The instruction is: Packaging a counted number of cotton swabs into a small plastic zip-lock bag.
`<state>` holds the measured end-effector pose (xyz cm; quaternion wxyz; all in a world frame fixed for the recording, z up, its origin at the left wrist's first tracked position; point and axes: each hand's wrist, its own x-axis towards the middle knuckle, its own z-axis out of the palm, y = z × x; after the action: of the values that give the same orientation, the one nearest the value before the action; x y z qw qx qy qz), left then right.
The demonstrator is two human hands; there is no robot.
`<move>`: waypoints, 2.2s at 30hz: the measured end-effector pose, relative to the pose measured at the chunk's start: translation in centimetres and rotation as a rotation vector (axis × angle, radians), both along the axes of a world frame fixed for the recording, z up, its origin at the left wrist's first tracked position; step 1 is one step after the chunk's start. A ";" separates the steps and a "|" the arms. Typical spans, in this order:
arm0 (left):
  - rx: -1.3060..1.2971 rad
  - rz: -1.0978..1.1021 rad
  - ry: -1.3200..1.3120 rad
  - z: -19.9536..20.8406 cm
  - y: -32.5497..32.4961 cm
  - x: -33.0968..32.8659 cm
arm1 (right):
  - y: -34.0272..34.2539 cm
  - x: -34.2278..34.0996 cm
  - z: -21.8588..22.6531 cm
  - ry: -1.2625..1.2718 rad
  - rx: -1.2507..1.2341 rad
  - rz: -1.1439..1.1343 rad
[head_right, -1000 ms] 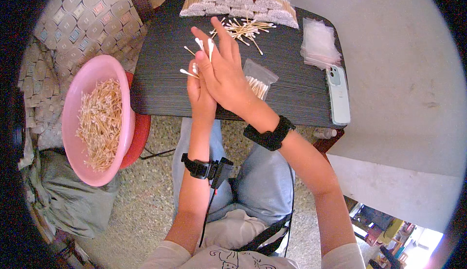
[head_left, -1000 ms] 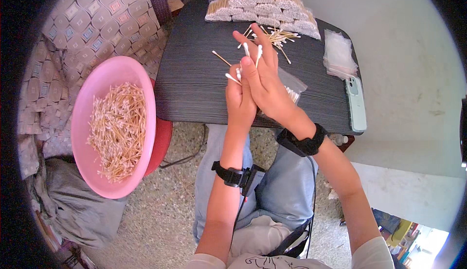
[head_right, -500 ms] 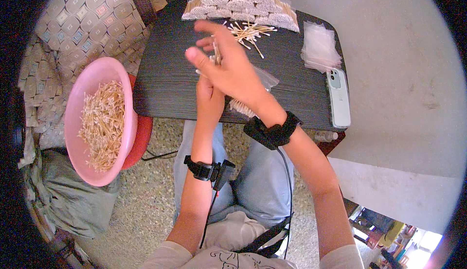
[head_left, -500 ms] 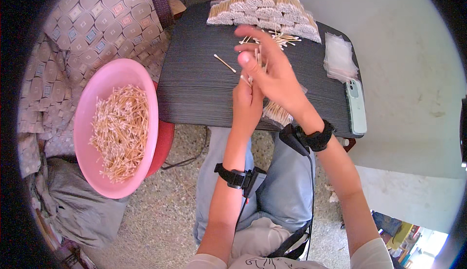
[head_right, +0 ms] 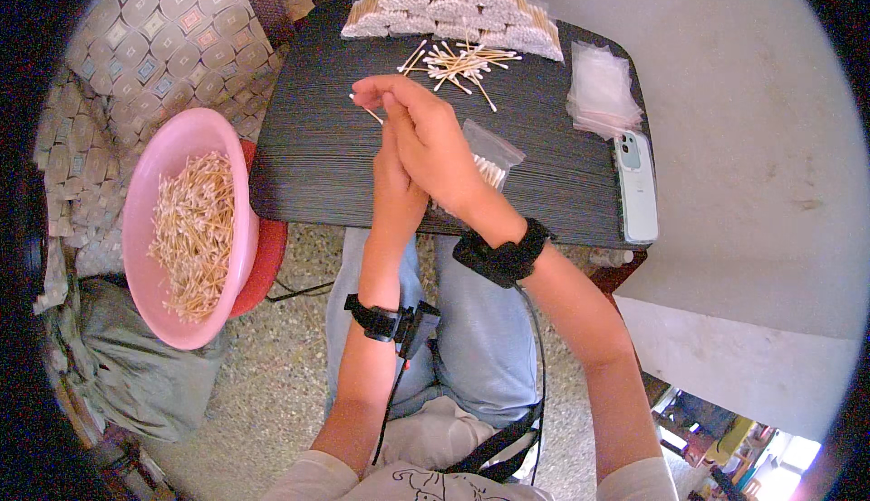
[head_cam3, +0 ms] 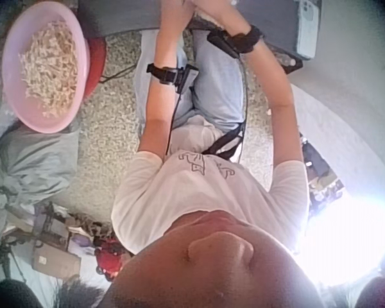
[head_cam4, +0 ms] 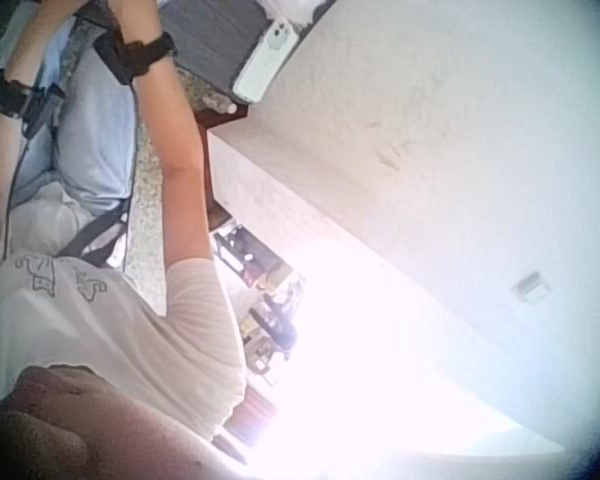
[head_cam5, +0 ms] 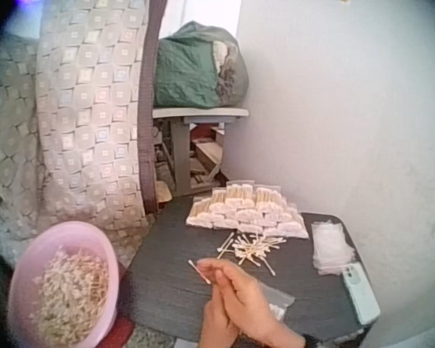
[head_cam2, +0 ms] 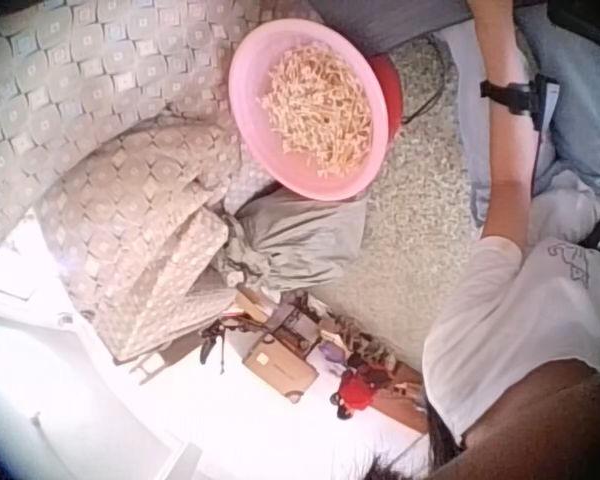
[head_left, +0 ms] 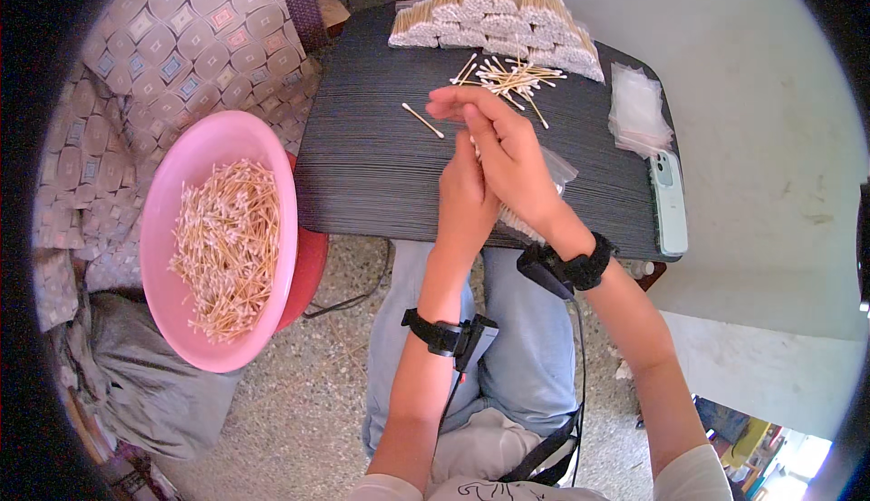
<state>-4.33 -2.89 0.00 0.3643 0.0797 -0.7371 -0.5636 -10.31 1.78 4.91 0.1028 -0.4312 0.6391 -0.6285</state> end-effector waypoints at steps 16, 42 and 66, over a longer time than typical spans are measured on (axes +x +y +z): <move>-0.216 0.105 -0.272 -2.6 -1.1 -0.7 | 0.7 0.6 0.7 -0.054 0.110 0.001; -0.235 0.225 0.098 -2.6 -0.5 -0.6 | 1.9 1.1 0.9 0.869 0.463 -0.244; -0.172 0.037 -0.063 1.0 1.2 1.3 | 7.3 1.0 0.2 0.621 0.455 -0.030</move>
<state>-3.01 -1.68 0.98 0.3568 0.0795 -0.7923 -0.4886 -9.31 9.10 5.10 -0.0117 -0.5577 0.7692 -0.3116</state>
